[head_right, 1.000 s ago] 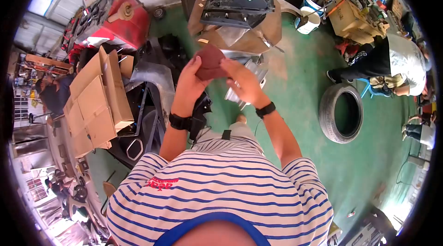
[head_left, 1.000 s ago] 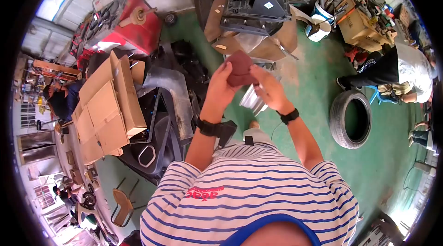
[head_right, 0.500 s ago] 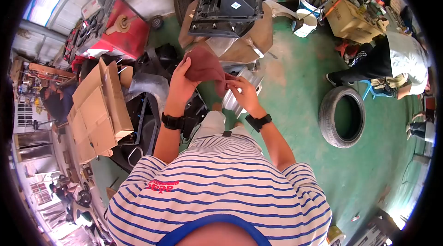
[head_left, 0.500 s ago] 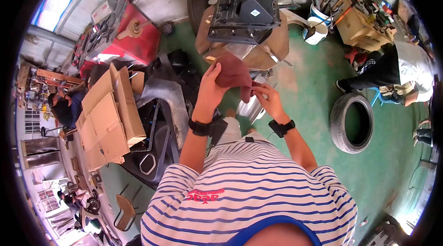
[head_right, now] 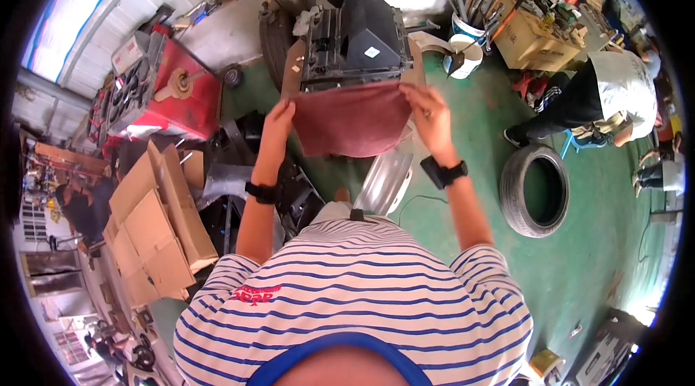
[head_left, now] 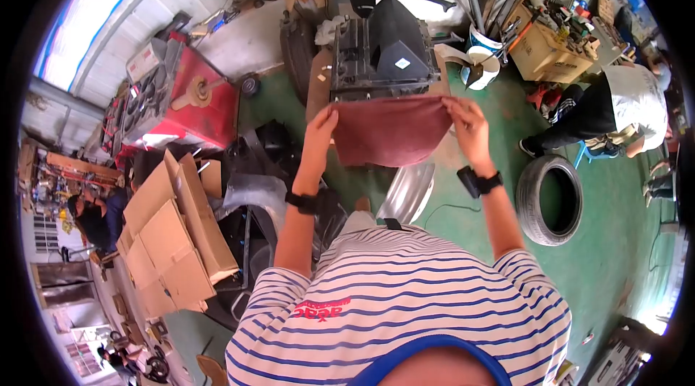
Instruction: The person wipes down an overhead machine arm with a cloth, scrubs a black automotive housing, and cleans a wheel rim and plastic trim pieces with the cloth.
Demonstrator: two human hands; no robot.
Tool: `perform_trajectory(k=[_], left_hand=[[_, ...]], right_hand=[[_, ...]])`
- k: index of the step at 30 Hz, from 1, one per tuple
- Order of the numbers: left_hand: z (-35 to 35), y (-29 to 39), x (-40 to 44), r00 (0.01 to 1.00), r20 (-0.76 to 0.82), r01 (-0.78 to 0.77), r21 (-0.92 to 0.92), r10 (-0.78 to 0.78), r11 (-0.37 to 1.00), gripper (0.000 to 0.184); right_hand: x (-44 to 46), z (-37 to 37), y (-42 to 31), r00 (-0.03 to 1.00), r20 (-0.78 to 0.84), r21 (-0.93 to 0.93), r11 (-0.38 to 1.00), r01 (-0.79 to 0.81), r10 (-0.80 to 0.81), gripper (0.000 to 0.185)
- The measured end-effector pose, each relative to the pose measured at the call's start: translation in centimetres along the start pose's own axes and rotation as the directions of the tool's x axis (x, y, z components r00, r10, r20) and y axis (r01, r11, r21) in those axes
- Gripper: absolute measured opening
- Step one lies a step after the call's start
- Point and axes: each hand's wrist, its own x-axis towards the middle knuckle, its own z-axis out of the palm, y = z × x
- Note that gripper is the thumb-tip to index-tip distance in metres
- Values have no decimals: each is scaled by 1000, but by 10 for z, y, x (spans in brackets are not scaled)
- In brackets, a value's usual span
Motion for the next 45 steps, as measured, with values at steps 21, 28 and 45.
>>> perform_trajectory(k=[21,28,45], left_hand=[[43,-72,279,941,218,-324,806,260,495,59],[70,-84,316,869,324,-474,762,374,441,55],[113,-118,396,851,454,-495,527,263,691,62]], right_hand=[[118,89,176,813,257,-420,818,-394,523,50],[183,117,176,893,228,-408,871,-274,388,53],[240,191,199,922,171,-203,928,-311,347,52]])
